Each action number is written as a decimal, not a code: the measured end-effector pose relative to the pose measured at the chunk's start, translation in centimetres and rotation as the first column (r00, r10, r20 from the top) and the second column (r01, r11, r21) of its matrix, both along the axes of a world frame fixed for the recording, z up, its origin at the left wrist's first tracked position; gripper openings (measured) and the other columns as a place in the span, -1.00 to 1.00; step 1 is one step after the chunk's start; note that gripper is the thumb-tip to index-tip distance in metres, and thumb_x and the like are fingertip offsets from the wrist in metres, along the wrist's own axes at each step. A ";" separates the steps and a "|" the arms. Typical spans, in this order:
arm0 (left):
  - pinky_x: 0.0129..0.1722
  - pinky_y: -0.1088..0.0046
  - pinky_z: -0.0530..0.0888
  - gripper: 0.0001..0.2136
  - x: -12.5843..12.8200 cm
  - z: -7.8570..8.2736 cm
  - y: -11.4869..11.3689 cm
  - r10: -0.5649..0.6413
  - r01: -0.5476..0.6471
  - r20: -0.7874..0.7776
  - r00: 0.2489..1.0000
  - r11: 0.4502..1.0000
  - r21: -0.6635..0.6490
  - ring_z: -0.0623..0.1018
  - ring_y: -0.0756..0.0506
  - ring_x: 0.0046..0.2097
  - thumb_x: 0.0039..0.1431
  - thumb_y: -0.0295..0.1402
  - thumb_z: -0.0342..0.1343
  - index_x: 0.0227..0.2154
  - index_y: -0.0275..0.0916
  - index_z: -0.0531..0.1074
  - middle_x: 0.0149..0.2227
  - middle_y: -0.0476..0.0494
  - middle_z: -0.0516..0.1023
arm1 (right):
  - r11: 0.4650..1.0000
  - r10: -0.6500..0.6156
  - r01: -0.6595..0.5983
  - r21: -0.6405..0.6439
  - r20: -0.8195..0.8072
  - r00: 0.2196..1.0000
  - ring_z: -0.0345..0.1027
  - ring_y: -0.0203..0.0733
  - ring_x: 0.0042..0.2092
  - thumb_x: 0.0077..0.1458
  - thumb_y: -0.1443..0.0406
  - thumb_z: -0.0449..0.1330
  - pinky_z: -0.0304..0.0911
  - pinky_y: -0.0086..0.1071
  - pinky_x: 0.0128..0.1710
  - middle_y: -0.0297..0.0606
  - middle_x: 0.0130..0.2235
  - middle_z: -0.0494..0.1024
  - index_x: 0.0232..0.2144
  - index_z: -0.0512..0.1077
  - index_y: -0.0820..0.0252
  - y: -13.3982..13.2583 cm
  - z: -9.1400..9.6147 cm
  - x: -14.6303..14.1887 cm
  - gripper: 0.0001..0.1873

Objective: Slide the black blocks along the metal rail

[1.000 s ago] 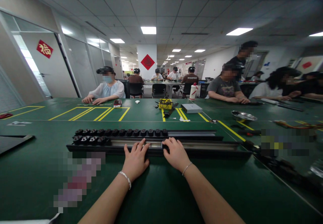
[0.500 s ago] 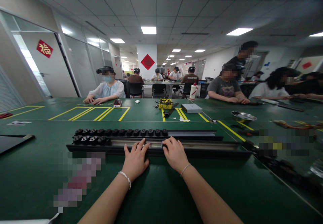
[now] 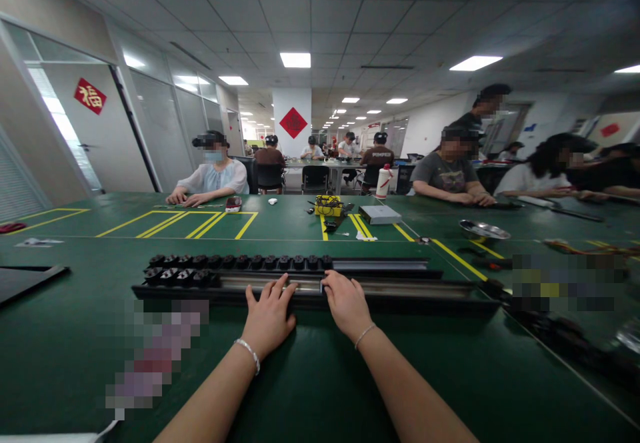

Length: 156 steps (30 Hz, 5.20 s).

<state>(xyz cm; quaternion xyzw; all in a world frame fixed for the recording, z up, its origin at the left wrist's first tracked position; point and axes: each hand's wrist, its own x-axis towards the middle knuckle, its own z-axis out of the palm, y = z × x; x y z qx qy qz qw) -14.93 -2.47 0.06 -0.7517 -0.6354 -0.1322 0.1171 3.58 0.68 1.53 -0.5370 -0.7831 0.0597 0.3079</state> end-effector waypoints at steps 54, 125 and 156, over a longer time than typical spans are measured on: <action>0.09 -0.27 -0.13 -0.47 0.3 0.5 -0.1 0.029 -0.030 -0.026 0.999 0.998 -0.050 0.12 -0.28 0.19 -0.01 -0.30 -0.05 0.11 0.02 0.11 0.25 -0.06 0.06 | 1.000 0.023 -0.023 0.012 -0.030 0.999 0.26 -0.18 0.02 0.08 0.44 -0.04 0.15 -0.32 0.00 -0.20 0.04 0.37 -0.03 0.31 0.19 0.9 -0.1 0.6 -0.61; 0.07 -0.30 -0.11 -0.47 0.0 0.0 0.0 0.004 -0.004 -0.002 1.000 1.000 -0.011 0.15 -0.26 0.18 -0.01 -0.30 -0.06 0.10 0.03 0.12 0.24 -0.03 0.09 | 0.999 0.031 -0.031 -0.033 0.011 0.999 0.21 -0.19 0.04 0.05 0.45 -0.03 -0.08 -0.20 0.08 -0.22 0.01 0.40 -0.10 0.34 0.14 1.1 0.5 1.5 -0.64; 0.07 -0.30 -0.14 -0.47 0.0 0.1 0.1 0.003 -0.002 0.014 1.000 1.000 -0.028 0.14 -0.26 0.18 -0.02 -0.31 -0.07 0.10 0.01 0.12 0.24 -0.04 0.08 | 0.997 0.060 -0.060 -0.040 -0.009 0.998 0.24 -0.19 -0.01 0.03 0.47 -0.02 0.01 -0.23 0.06 -0.17 -0.01 0.39 -0.11 0.33 0.19 1.5 0.4 2.0 -0.64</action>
